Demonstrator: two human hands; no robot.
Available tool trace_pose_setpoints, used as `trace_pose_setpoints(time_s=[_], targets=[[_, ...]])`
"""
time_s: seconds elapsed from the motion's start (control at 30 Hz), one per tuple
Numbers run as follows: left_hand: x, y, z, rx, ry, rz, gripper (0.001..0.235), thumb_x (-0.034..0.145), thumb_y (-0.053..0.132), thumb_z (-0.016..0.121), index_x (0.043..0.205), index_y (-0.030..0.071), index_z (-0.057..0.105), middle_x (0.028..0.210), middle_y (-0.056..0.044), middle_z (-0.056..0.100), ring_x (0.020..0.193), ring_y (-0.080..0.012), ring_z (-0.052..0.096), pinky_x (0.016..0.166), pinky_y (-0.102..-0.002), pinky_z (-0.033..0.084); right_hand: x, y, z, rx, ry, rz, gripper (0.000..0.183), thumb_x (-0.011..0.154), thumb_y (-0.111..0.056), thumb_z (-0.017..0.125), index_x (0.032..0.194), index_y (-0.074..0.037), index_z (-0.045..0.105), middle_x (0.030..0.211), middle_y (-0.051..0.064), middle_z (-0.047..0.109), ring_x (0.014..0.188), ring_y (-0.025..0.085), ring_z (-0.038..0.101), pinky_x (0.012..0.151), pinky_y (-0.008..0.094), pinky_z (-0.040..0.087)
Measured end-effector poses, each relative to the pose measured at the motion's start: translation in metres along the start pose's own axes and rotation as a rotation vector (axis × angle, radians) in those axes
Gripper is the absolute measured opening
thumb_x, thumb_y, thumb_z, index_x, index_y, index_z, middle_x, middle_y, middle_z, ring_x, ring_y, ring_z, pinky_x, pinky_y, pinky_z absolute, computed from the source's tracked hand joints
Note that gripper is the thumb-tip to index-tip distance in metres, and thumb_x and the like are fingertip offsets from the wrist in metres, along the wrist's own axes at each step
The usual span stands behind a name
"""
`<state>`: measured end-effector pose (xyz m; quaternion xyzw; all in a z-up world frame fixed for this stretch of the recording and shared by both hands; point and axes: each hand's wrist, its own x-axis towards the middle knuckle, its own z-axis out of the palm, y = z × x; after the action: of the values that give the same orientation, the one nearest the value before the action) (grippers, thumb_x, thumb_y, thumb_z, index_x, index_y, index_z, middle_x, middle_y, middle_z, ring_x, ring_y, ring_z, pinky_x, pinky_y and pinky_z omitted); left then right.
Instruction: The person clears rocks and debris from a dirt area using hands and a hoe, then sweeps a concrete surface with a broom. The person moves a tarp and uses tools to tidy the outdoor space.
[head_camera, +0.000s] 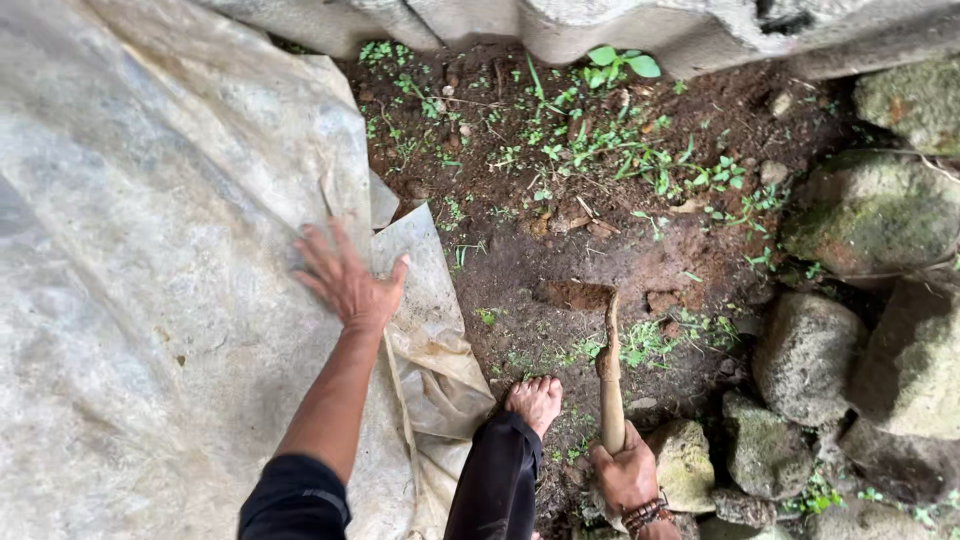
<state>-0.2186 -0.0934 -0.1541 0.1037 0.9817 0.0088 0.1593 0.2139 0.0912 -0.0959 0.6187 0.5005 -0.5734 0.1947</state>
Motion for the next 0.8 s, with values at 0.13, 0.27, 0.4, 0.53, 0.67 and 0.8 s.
trace_pose_setpoints(time_s=[0.13, 0.27, 0.4, 0.53, 0.67, 0.8], targets=[[0.022, 0.007, 0.015, 0.115, -0.349, -0.157, 0.121, 0.074, 0.081, 0.066, 0.166, 0.024, 0.010, 0.168, -0.020, -0.010, 0.149, -0.0572, -0.011, 0.120, -0.070, -0.006, 0.004, 0.009, 0.000, -0.261, 0.000, -0.090, 0.016, 0.082, -0.009, 0.069, 0.096, -0.005, 0.064, 0.065, 0.010, 0.071, 0.047, 0.018, 0.059, 0.045, 0.034, 0.054], [0.045, 0.009, 0.004, 0.117, -0.479, -0.180, 0.125, 0.070, 0.082, 0.068, 0.164, 0.022, 0.012, 0.169, -0.021, -0.005, 0.152, -0.0518, -0.005, 0.122, -0.062, 0.000, 0.003, 0.019, 0.001, -0.287, 0.039, -0.267, 0.022, 0.079, -0.013, 0.076, 0.095, -0.003, 0.064, 0.063, 0.010, 0.069, 0.050, 0.017, 0.061, 0.051, 0.035, 0.052], [0.041, 0.001, -0.020, -0.003, -0.511, -0.141, 0.108, 0.081, 0.071, 0.067, 0.164, 0.023, 0.017, 0.171, -0.017, 0.006, 0.155, -0.0469, 0.005, 0.125, -0.062, 0.007, -0.014, 0.019, 0.005, -0.339, 0.014, -0.053, 0.027, 0.080, -0.017, 0.074, 0.103, -0.008, 0.064, 0.066, 0.012, 0.071, 0.050, 0.022, 0.062, 0.049, 0.040, 0.055], [-0.019, -0.004, -0.029, -0.146, -0.340, -0.023, 0.103, 0.086, 0.059, 0.070, 0.166, 0.022, 0.015, 0.169, -0.021, 0.013, 0.156, -0.0425, 0.014, 0.126, -0.056, 0.016, -0.042, 0.017, -0.008, -0.415, -0.034, 0.081, 0.035, 0.086, -0.030, 0.078, 0.103, -0.002, 0.063, 0.070, 0.018, 0.071, 0.051, 0.029, 0.060, 0.047, 0.044, 0.054], [-0.131, -0.006, -0.035, -0.061, -0.542, -0.016, 0.096, 0.091, 0.043, 0.072, 0.164, 0.019, 0.013, 0.169, -0.021, 0.012, 0.153, -0.0431, 0.017, 0.125, -0.054, 0.018, -0.074, 0.017, -0.032, -0.517, 0.026, -0.010, 0.034, 0.079, -0.026, 0.076, 0.105, -0.007, 0.067, 0.073, 0.018, 0.077, 0.063, 0.029, 0.073, 0.062, 0.042, 0.061], [-0.235, -0.019, -0.055, -0.108, -0.839, -0.190, 0.093, 0.094, 0.047, 0.069, 0.162, 0.012, 0.016, 0.169, -0.017, 0.017, 0.155, -0.0373, 0.020, 0.125, -0.049, 0.021, -0.096, 0.001, -0.063, -0.644, 0.078, -0.098, 0.039, 0.075, -0.032, 0.077, 0.107, -0.010, 0.070, 0.084, 0.018, 0.078, 0.079, 0.032, 0.076, 0.076, 0.045, 0.060]])
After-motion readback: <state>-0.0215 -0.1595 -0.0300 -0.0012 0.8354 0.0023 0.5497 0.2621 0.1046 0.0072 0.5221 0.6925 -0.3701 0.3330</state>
